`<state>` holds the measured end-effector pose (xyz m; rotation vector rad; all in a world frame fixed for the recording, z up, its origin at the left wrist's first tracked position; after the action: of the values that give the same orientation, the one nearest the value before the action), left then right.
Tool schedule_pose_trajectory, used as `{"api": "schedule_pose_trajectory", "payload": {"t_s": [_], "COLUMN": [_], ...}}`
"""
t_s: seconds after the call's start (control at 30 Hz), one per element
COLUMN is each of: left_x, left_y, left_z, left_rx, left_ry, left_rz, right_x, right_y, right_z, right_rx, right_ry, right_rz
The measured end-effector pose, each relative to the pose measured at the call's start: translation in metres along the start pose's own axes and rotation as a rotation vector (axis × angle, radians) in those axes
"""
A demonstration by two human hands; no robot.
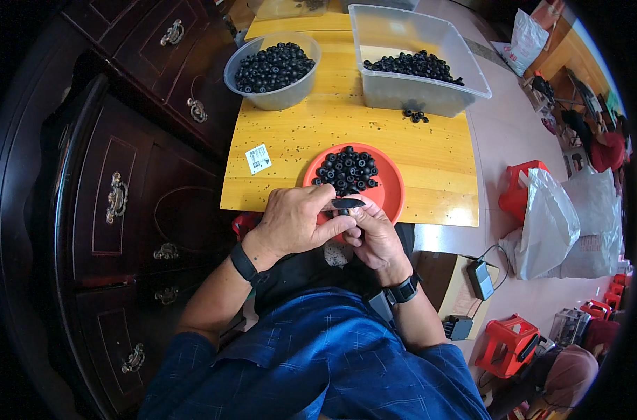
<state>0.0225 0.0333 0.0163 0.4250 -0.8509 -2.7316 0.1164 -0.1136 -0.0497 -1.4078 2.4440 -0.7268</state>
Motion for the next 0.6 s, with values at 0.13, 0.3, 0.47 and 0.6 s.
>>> {"api": "schedule_pose_trajectory", "payload": {"t_s": [0.13, 0.3, 0.47, 0.6], "left_x": [0.0011, 0.0053, 0.002, -0.0008], "left_y": [-0.0024, -0.0026, -0.0043, 0.003], "left_z": [-0.0013, -0.0071, -0.0043, -0.0012], "left_rx": [0.003, -0.035, 0.037, 0.202], "left_ry": [-0.038, -0.039, 0.009, 0.045], "left_rz": [0.023, 0.026, -0.01, 0.043], "right_x": [0.0012, -0.0006, -0.0011, -0.001], "right_y": [-0.0001, -0.0009, -0.0013, -0.0006], "right_z": [-0.0033, -0.0001, -0.003, -0.0043], "right_rx": [0.017, 0.019, -0.045, -0.059], "right_ry": [0.053, 0.061, 0.086, 0.146], "right_rz": [-0.003, -0.002, -0.009, 0.008]}}
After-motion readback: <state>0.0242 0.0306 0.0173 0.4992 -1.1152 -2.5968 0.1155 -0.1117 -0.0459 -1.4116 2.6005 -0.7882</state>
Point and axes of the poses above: each hand's wrist, its own x-axis away from the middle knuckle, its own z-axis out of the back of the hand, y = z × x, the point moved 1 cm from there along -x, towards the middle knuckle, and after that the axes turned 11 degrees about z, right-handed, at the moved point
